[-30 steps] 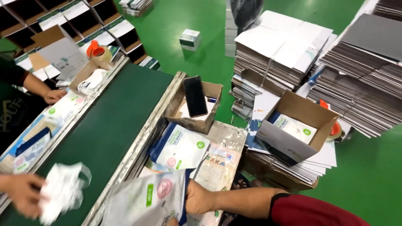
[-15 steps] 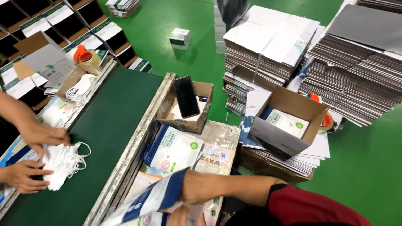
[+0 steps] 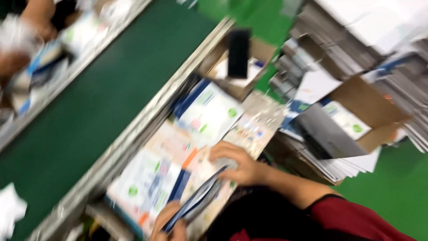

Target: The recorder is packaging face masks into individual plastic bags and then into boxes, using a tape dispenser.

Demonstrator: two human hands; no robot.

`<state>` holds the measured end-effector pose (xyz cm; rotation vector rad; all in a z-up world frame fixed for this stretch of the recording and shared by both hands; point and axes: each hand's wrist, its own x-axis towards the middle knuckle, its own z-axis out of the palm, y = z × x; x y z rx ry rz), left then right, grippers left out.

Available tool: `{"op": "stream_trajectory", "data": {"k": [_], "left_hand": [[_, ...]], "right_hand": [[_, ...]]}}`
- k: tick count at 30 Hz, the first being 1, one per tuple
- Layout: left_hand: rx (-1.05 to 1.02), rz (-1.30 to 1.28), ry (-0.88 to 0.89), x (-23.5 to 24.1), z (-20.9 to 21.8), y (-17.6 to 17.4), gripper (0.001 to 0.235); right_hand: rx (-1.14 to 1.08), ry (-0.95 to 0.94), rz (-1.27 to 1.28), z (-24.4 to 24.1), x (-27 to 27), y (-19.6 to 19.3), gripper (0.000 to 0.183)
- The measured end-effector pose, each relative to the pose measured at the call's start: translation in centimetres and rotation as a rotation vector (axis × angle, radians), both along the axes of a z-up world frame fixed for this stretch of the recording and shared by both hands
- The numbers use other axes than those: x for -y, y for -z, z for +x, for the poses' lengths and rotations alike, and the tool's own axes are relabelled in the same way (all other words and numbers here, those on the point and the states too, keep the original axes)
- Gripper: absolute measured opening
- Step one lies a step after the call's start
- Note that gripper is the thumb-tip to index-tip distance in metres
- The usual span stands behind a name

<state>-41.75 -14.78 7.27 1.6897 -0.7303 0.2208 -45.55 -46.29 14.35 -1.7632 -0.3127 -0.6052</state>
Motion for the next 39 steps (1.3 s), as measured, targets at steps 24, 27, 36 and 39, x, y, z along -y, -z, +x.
{"op": "stream_trajectory", "data": {"k": [24, 27, 36, 39], "left_hand": [[-0.371, -0.238, 0.096, 10.3, 0.8, -1.3, 0.024], [-0.320, -0.117, 0.033, 10.6, 0.1, -0.5, 0.049], [-0.303, 0.112, -0.031, 8.6, -2.6, 1.7, 0.044], [-0.304, 0.145, -0.044, 8.2, -2.2, 2.1, 0.039]], "right_hand": [[-0.685, 0.202, 0.254, -2.3, 3.8, 7.4, 0.055], [-0.569, 0.344, 0.168, 3.2, 7.6, 6.8, 0.054], [-0.205, 0.638, -0.682, 10.3, 8.5, 4.7, 0.061], [-0.080, 0.586, -0.687, 9.8, 6.2, 5.3, 0.052]]}}
